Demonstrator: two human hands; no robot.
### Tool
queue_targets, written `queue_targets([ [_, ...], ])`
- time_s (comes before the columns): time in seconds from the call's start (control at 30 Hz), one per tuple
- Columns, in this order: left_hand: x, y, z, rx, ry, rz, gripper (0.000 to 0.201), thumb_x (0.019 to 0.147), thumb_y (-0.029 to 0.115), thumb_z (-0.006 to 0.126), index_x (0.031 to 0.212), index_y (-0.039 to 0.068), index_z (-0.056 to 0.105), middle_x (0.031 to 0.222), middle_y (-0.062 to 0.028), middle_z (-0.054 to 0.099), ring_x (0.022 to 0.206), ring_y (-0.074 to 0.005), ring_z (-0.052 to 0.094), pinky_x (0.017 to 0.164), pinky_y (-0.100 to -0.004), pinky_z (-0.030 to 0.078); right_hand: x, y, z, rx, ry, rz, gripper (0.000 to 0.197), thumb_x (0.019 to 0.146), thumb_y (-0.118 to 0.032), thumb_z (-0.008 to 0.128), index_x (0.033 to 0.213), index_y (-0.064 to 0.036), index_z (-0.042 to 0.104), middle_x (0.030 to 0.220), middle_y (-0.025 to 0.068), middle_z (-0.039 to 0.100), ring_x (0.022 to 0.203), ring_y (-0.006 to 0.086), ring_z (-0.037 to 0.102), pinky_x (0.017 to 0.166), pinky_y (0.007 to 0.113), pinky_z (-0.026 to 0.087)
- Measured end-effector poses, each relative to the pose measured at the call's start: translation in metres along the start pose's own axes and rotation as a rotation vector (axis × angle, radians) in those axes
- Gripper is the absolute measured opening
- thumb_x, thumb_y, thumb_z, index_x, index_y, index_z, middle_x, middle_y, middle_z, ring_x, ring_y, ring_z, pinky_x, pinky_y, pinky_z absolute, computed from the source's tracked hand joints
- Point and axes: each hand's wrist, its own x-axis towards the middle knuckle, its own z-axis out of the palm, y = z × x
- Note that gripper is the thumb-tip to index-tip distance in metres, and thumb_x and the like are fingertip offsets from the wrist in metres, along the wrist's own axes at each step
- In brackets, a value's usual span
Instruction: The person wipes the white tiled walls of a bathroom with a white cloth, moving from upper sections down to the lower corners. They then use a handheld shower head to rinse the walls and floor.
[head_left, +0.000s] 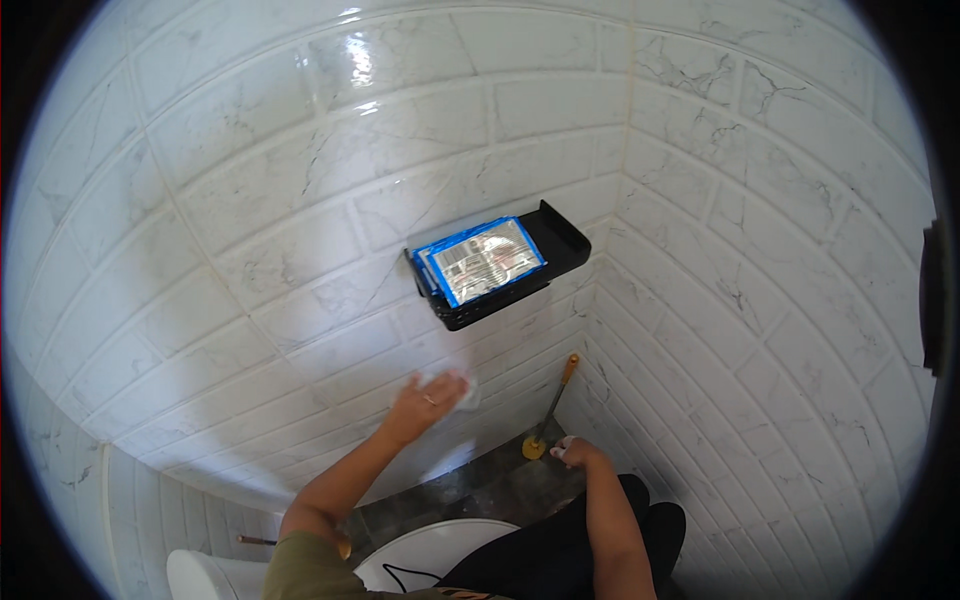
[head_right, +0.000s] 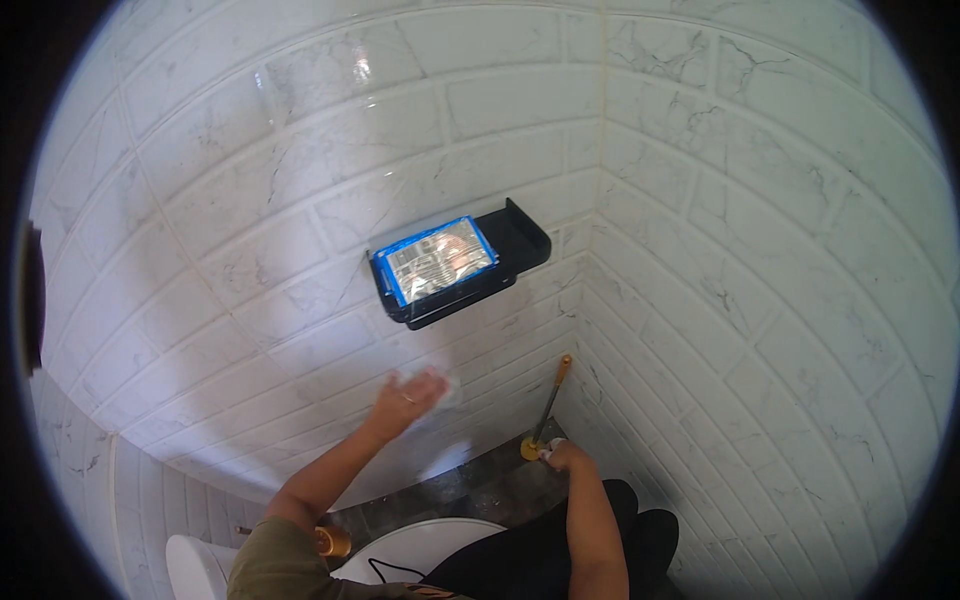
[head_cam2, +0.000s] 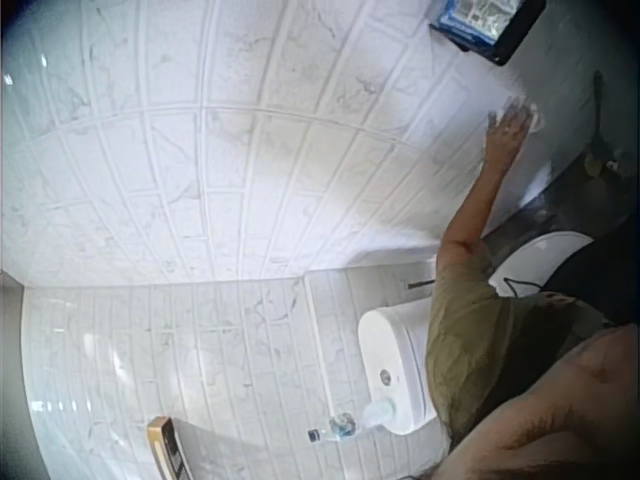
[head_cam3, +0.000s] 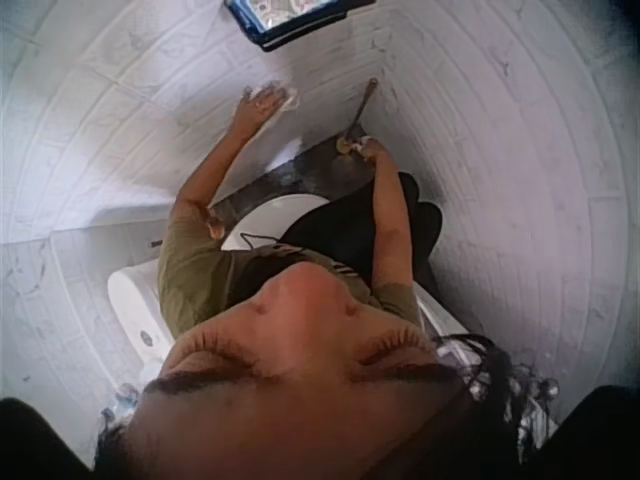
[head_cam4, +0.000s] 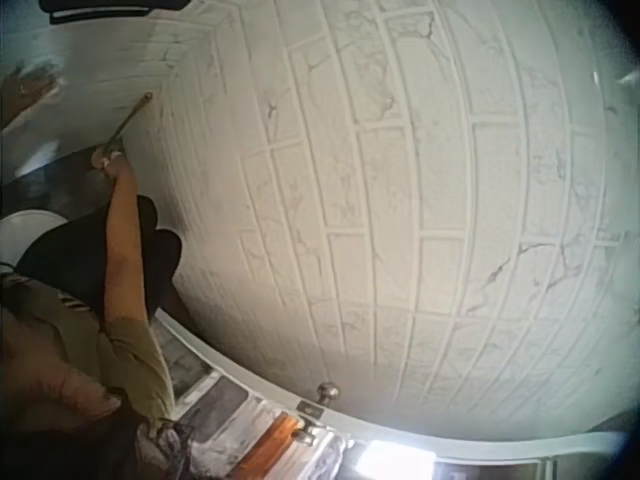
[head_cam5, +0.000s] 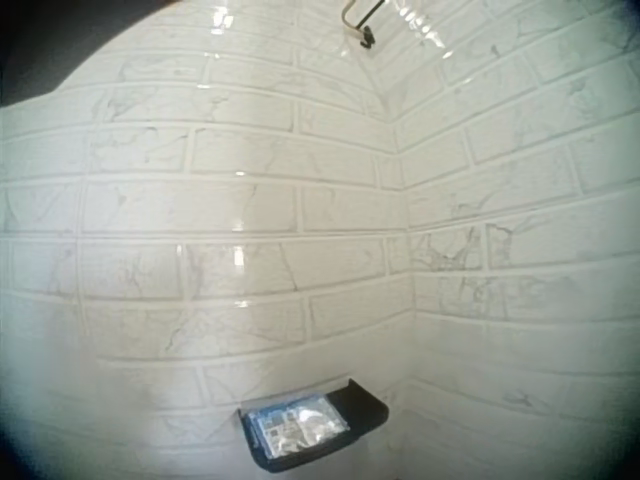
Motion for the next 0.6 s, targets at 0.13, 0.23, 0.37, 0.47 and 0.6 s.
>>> queue_targets([
  [0.13, 0.052, -0.033, -0.061, 0.18, 0.435, -0.298, 0.033, 0.088, 0.015, 0.056, 0.12, 0.017, 0.063, 0.131, -0.0013, 0.057, 0.124, -0.0161, 0.052, 0.111, -0.0582, 0.016, 0.013, 0.012, -0.003, 0.04, 0.021, 0.03, 0.045, 0.089, -0.039, 0.061, 0.11, 0.0007, 0.064, 0.082, 0.0147, 0.068, 0.069, 0.0235, 0.066, 0.07, 0.039, 0.049],
  [0.23, 0.055, -0.016, -0.036, 0.311, 0.414, -0.288, 0.035, 0.087, 0.016, 0.057, 0.122, 0.018, 0.061, 0.134, 0.0025, 0.053, 0.125, -0.0157, 0.051, 0.11, -0.0531, 0.024, 0.015, 0.002, -0.003, -0.022, 0.039, -0.008, 0.044, 0.089, -0.039, 0.061, 0.109, 0.0009, 0.064, 0.081, 0.015, 0.068, 0.07, 0.0246, 0.066, 0.07, 0.038, 0.049],
  [0.37, 0.027, 0.025, 0.027, 0.045, 0.005, 0.142, 0.048, 0.087, 0.016, 0.054, 0.135, 0.015, 0.049, 0.138, -0.0014, 0.05, 0.129, -0.017, 0.048, 0.108, -0.05, 0.031, 0.015, -0.005, 0.004, -0.003, 0.034, -0.033, 0.044, 0.089, -0.039, 0.06, 0.11, -0.0003, 0.065, 0.086, 0.0169, 0.068, 0.073, 0.0258, 0.066, 0.073, 0.039, 0.049],
  [0.47, 0.048, 0.027, 0.047, -0.159, -0.147, 0.294, 0.055, 0.086, 0.016, 0.052, 0.14, 0.016, 0.042, 0.143, 0.0, 0.045, 0.132, -0.0163, 0.044, 0.104, -0.0485, 0.037, 0.019, 0.0, 0.006, -0.068, 0.021, -0.061, 0.045, 0.089, -0.038, 0.059, 0.114, -0.0014, 0.064, 0.096, 0.0193, 0.068, 0.085, 0.03, 0.066, 0.079, 0.04, 0.049],
  [0.6, 0.145, 0.018, 0.015, -0.068, 0.003, 0.149, 0.053, 0.087, 0.015, 0.051, 0.14, 0.016, 0.044, 0.144, 0.0023, 0.044, 0.134, -0.0157, 0.041, 0.103, -0.0487, 0.039, 0.024, 0.007, 0.004, -0.095, 0.063, -0.083, 0.045, 0.089, -0.037, 0.058, 0.116, -0.0019, 0.063, 0.109, 0.0214, 0.065, 0.102, 0.0356, 0.062, 0.088, 0.042, 0.047],
])
